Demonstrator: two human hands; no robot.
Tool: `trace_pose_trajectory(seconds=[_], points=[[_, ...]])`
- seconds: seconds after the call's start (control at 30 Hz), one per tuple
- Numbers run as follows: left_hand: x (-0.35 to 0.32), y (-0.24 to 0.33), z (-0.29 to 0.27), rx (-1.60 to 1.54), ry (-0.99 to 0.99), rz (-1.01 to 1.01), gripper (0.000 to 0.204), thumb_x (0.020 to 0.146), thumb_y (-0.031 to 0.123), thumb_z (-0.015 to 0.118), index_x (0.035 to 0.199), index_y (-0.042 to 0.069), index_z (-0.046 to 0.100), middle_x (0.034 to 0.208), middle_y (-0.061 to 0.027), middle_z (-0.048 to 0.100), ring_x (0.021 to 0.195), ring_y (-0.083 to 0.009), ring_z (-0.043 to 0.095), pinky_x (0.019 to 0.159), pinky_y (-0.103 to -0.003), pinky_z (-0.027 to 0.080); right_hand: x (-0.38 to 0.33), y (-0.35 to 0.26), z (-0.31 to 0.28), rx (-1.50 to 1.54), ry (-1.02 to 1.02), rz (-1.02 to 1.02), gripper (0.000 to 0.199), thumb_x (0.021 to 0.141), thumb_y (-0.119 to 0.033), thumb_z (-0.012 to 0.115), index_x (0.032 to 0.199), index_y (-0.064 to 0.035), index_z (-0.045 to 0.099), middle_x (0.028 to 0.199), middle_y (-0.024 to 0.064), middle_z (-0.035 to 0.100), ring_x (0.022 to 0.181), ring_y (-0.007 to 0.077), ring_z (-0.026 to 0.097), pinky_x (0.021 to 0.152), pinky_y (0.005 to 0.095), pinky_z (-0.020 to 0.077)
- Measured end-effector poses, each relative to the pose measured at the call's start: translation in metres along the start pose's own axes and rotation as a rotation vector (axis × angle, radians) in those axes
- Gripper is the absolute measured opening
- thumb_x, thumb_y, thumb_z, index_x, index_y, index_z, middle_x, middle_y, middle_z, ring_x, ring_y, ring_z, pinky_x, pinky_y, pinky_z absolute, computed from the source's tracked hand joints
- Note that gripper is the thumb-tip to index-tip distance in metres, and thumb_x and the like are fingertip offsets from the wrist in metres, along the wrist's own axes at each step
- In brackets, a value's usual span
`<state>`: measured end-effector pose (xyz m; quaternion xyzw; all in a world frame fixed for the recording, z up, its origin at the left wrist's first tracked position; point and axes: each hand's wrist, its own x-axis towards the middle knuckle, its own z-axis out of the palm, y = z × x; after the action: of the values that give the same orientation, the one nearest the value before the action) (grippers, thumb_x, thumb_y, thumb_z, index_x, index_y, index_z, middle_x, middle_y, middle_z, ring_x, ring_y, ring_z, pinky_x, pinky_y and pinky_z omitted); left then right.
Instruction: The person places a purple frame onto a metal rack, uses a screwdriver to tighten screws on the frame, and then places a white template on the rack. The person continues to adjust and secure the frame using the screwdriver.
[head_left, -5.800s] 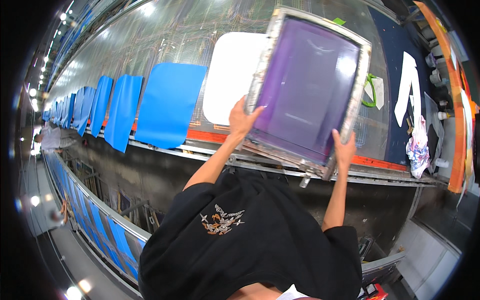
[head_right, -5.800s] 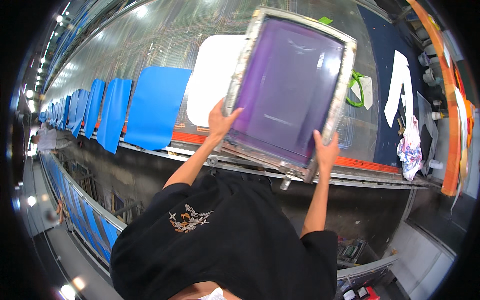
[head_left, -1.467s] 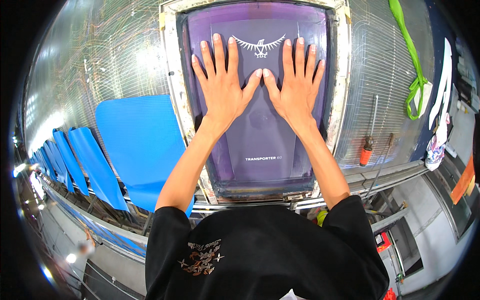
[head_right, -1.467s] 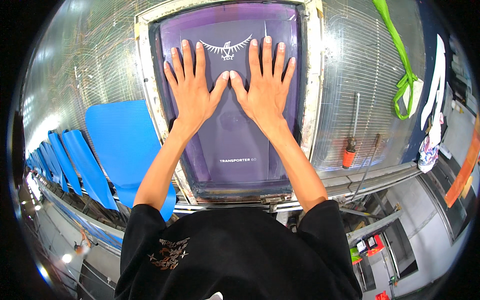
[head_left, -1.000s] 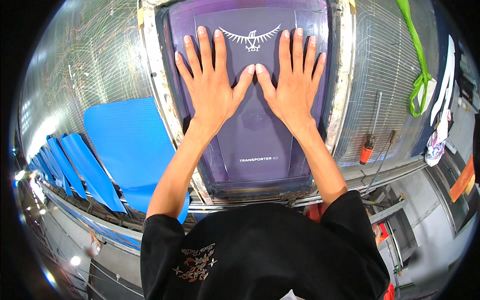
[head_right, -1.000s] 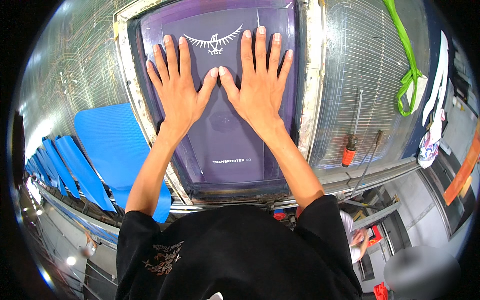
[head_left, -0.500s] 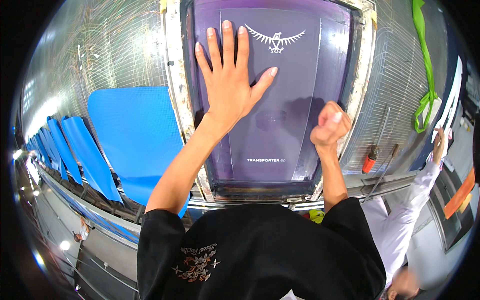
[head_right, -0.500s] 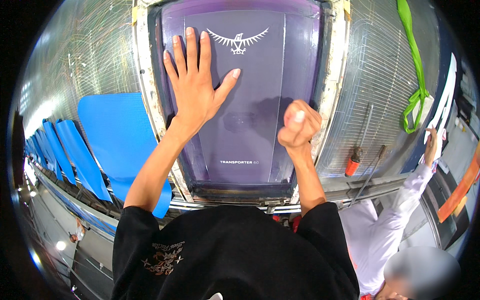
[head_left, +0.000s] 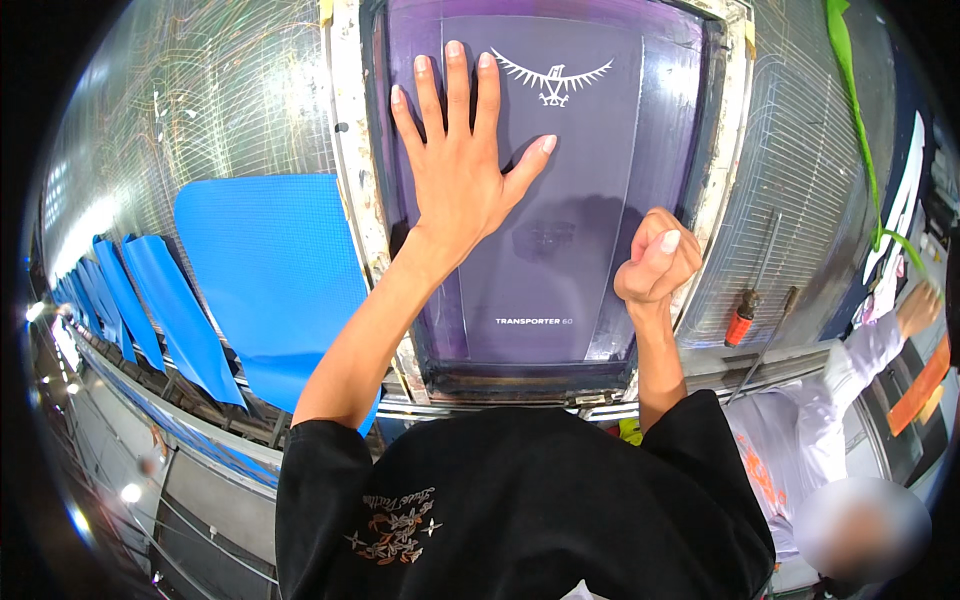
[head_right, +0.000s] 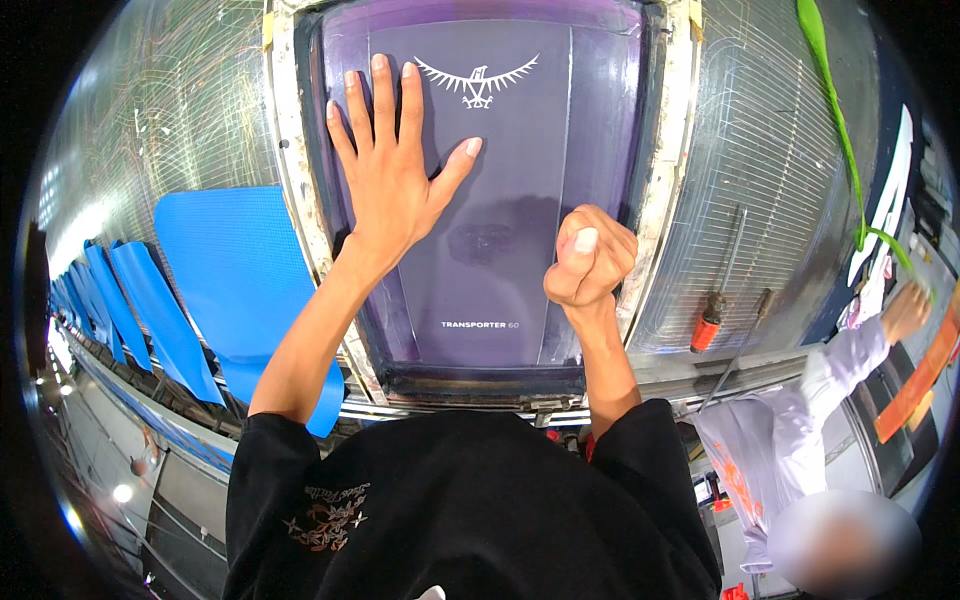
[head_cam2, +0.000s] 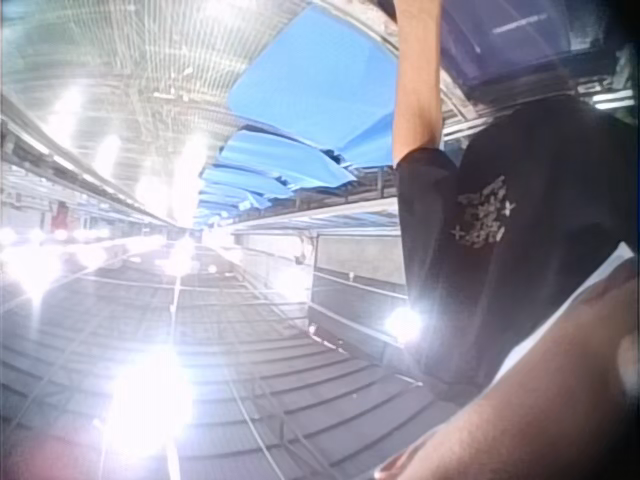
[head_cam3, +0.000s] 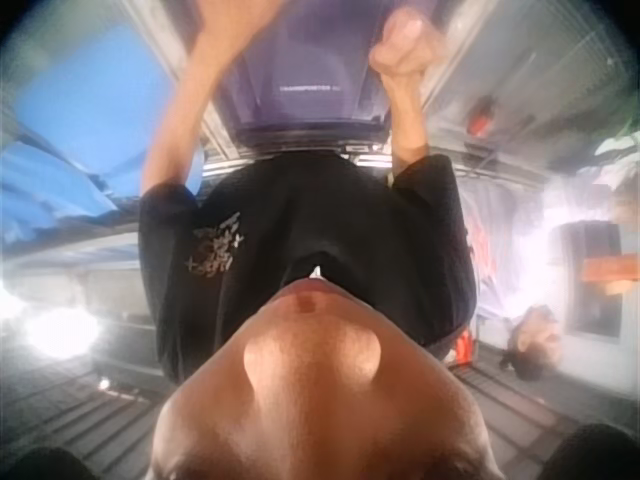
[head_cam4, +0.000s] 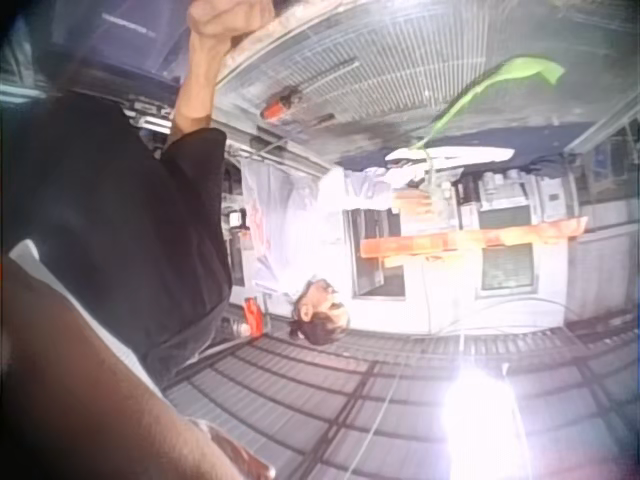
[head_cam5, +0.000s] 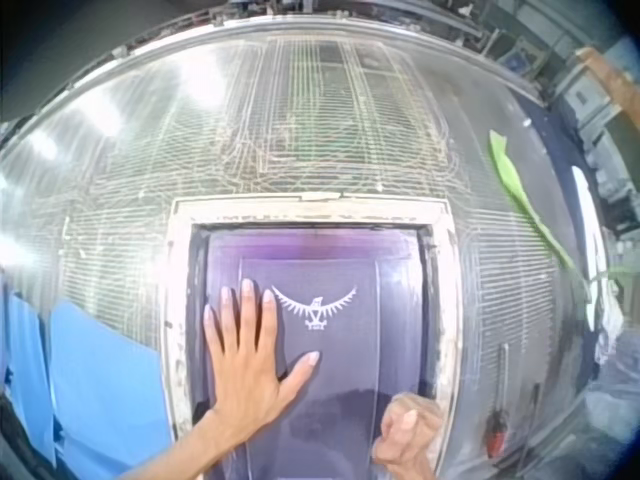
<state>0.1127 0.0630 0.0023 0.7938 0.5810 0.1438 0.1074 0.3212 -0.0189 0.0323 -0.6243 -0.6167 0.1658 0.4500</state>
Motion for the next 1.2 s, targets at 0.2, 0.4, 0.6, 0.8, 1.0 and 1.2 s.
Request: trace_pose_trajectory(seconds=[0.2,0.4,0.6,0.8,1.0,1.2], points=[[0.0,0.0,-0.002,0.0,-0.014,-0.013,0.097,0.1,0.063,0.064,0.168,0.001,0.036,0.176,-0.0278,0.026,0.164,-0.0527,0.016,0.128,-0.071,0.008,-0.006,0.014,-0.013,-0.096,0.033,0.097,0.054,0.108,-0.017,0.035,0.056,-0.0065,0.028,0.05,0.007,0.029,0.041,0.0207,0.033,0.045,0.0363,0.0233],[0.0,-0.001,0.002,0.017,0.018,0.007,0.096,0.099,0.065,0.065,0.166,0.001,0.04,0.175,-0.0265,0.03,0.163,-0.0531,0.018,0.127,-0.073,0.011,-0.002,-0.007,-0.001,0.007,-0.011,-0.007,0.053,0.107,-0.017,0.035,0.056,-0.0078,0.027,0.049,0.0055,0.028,0.041,0.0188,0.03,0.045,0.0352,0.0212],[0.001,0.0,0.002,0.025,0.014,0.004,0.095,0.099,0.065,0.065,0.166,0.003,0.041,0.175,-0.0261,0.03,0.163,-0.0533,0.019,0.127,-0.073,0.012,0.001,-0.008,-0.004,0.034,0.015,0.017,0.054,0.108,-0.019,0.034,0.055,-0.008,0.026,0.049,0.0049,0.026,0.041,0.0177,0.029,0.045,0.0341,0.0192],[0.001,0.0,0.001,0.038,0.01,0.007,0.095,0.099,0.066,0.064,0.167,0.003,0.041,0.176,-0.0263,0.03,0.163,-0.053,0.018,0.127,-0.072,0.011,0.002,-0.012,-0.004,0.079,0.011,0.024,0.055,0.108,-0.02,0.035,0.055,-0.0081,0.027,0.05,0.0044,0.027,0.041,0.0174,0.029,0.045,0.0344,0.019],[0.0,-0.001,0.004,0.036,0.02,0.017,0.095,0.099,0.066,0.064,0.167,0.003,0.041,0.176,-0.0261,0.029,0.163,-0.053,0.018,0.127,-0.072,0.012,-0.002,-0.003,-0.003,0.031,0.003,0.014,0.056,0.108,-0.019,0.035,0.054,-0.008,0.028,0.049,0.0056,0.029,0.04,0.0194,0.031,0.045,0.0357,0.0206],[0.0,-0.002,0.004,0.025,0.026,0.012,0.095,0.099,0.066,0.064,0.167,0.003,0.041,0.176,-0.026,0.029,0.164,-0.0527,0.017,0.127,-0.073,0.012,-0.009,0.002,-0.006,0.031,-0.002,0.047,0.054,0.108,-0.016,0.036,0.054,-0.0075,0.03,0.049,0.0058,0.03,0.04,0.0197,0.032,0.045,0.0353,0.0204]])
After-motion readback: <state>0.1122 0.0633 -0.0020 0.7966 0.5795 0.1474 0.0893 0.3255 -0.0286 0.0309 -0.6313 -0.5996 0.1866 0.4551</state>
